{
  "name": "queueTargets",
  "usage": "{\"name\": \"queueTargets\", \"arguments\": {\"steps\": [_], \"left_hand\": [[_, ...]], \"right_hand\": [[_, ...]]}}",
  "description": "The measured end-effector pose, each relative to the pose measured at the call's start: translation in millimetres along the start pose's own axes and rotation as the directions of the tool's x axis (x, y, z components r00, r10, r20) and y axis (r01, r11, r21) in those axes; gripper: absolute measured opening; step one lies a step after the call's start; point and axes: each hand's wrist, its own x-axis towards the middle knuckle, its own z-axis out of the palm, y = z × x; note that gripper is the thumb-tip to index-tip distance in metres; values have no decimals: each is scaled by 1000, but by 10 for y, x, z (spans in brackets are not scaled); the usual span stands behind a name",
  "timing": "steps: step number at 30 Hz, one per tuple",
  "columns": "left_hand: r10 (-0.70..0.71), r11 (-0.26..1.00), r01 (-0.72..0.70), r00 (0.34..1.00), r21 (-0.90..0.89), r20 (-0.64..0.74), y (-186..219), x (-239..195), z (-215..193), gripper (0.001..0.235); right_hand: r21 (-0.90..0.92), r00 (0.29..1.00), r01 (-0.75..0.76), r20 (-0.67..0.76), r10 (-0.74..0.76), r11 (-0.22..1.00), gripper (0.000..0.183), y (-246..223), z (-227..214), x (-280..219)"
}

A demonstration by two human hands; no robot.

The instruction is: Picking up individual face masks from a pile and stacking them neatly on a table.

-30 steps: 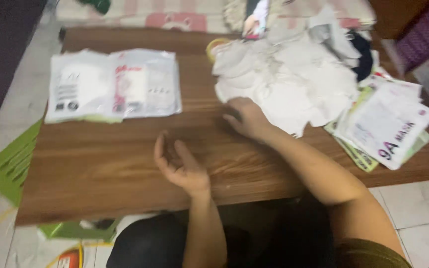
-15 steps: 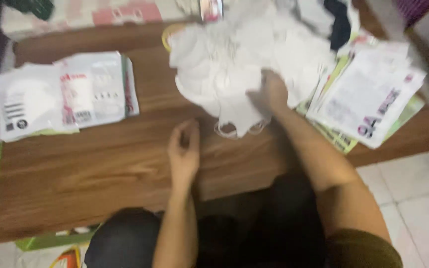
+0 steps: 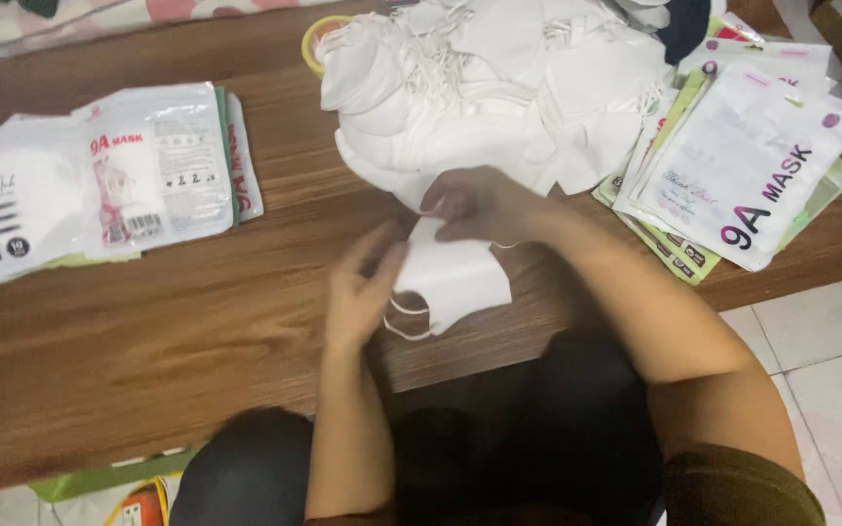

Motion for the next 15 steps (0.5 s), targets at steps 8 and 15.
{"name": "queueTargets", "arguments": {"steps": [8,15], "left_hand": [[-201,964,203,979,-171,30,-502,15,-18,21],[-167,961,98,950,-257,-264,-462,-2,-86,20]], "right_hand": [[55,988,-130,96,124,990,50,370,159,-33],[-607,871,-490,-372,321,626,43,429,8,63]]}}
